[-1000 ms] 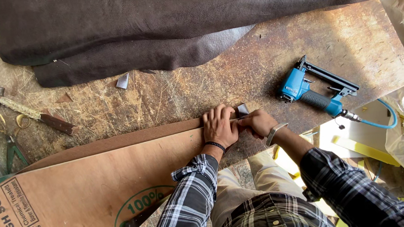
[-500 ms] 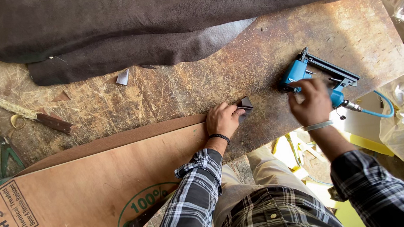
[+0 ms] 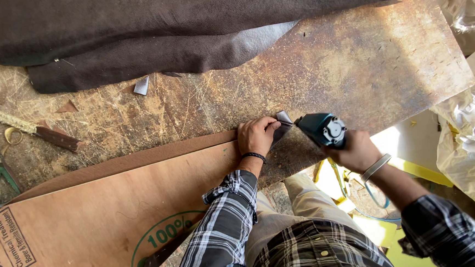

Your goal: The person staples brown fabric onto a wooden board using a pneumatic staple gun. They repeatedly pull the fabric taut, staple along the edges, and trim excess material with scissors.

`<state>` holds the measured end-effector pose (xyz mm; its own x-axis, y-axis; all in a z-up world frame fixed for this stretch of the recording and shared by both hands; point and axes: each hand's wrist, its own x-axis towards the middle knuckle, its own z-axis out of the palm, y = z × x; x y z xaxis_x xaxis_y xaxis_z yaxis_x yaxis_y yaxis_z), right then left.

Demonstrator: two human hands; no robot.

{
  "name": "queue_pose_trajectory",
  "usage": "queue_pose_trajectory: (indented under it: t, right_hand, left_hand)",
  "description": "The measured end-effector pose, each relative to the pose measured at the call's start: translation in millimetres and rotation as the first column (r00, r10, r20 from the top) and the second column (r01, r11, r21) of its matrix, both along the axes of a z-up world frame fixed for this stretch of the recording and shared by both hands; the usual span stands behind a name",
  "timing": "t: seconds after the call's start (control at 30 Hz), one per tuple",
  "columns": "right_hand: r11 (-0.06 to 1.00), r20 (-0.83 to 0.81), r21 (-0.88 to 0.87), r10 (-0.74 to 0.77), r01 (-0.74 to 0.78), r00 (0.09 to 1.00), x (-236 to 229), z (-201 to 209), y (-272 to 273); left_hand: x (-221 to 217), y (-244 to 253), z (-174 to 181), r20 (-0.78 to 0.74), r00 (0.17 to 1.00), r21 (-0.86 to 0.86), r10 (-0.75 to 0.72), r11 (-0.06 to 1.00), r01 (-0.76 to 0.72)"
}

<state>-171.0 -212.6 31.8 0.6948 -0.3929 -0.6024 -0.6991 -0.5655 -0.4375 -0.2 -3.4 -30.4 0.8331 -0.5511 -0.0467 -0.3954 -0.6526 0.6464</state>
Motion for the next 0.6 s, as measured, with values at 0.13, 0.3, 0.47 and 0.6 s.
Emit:
queue_pose_trajectory:
  t: [0.13,0.3,0.47,0.6]
  right_hand:
    - [0.987,0.029,0.074,-0.148,0.146,0.989,1,-3,34]
    - [0.961,-0.08,0.155,-0.22,0.23,0.972,6,0,42]
    - [0.984,-0.112,0.07,-0.155,0.164,0.981,14,1,48]
    - [0.983,-0.104,0.089,-0.149,0.158,0.983,9,2,57]
  left_hand:
    - [3,0,2,0.032,0.999,0.029,-0.001,1.0,0.0]
    - [-1,-3,3,0.056,0.998,0.042,-0.008,0.999,0.006]
    - [6,-2,5,0.029,1.0,0.149,-0.011,0.989,0.006]
    - [2,-1,8,0.058,0.998,0.161,-0.004,0.987,-0.006]
